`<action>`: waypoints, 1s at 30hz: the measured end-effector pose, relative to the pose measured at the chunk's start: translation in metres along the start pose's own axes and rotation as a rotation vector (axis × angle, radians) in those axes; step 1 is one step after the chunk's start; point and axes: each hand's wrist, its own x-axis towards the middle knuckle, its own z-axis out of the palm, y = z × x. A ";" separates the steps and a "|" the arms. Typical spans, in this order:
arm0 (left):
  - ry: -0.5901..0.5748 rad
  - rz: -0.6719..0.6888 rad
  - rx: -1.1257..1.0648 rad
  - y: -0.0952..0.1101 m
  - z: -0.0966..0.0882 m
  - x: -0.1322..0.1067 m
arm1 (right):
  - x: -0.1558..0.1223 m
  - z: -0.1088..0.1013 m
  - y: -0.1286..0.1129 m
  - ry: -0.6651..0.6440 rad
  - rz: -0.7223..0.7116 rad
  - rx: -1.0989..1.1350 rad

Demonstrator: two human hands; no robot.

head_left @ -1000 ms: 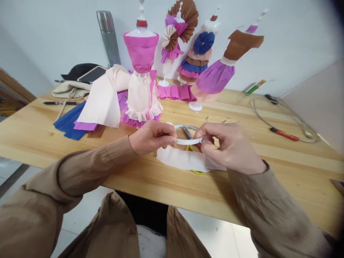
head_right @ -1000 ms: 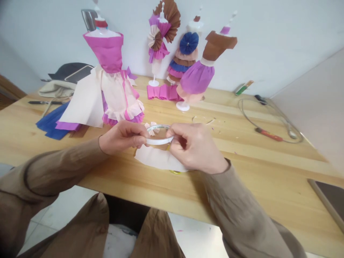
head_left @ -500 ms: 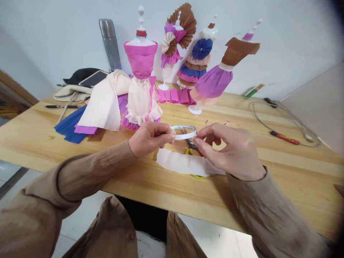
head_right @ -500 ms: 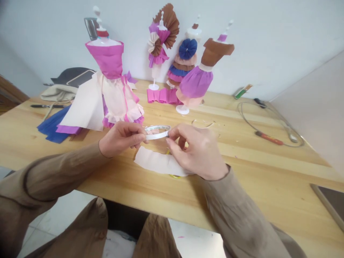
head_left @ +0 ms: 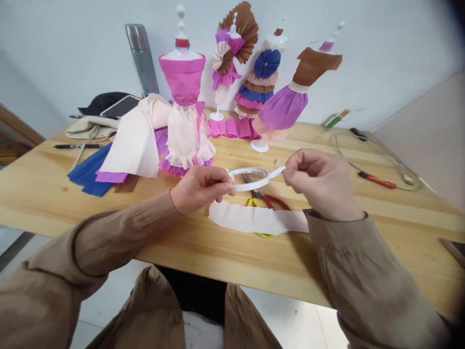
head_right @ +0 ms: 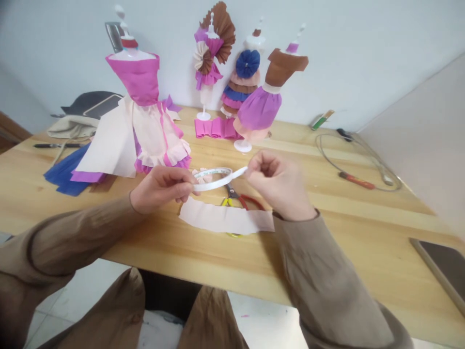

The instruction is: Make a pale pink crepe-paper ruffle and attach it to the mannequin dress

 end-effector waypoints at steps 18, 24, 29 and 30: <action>0.099 0.119 -0.483 -0.008 -0.003 0.004 | 0.015 -0.014 0.020 -0.810 0.353 -0.935; 0.030 0.056 -0.560 -0.019 0.005 0.000 | 0.008 0.009 0.017 -0.669 0.280 -1.144; -0.123 0.032 -0.379 -0.036 0.019 -0.007 | 0.007 0.014 0.022 -0.522 0.233 -1.157; -0.161 0.046 -0.306 -0.039 0.021 -0.008 | 0.008 0.013 0.024 -0.481 0.240 -1.162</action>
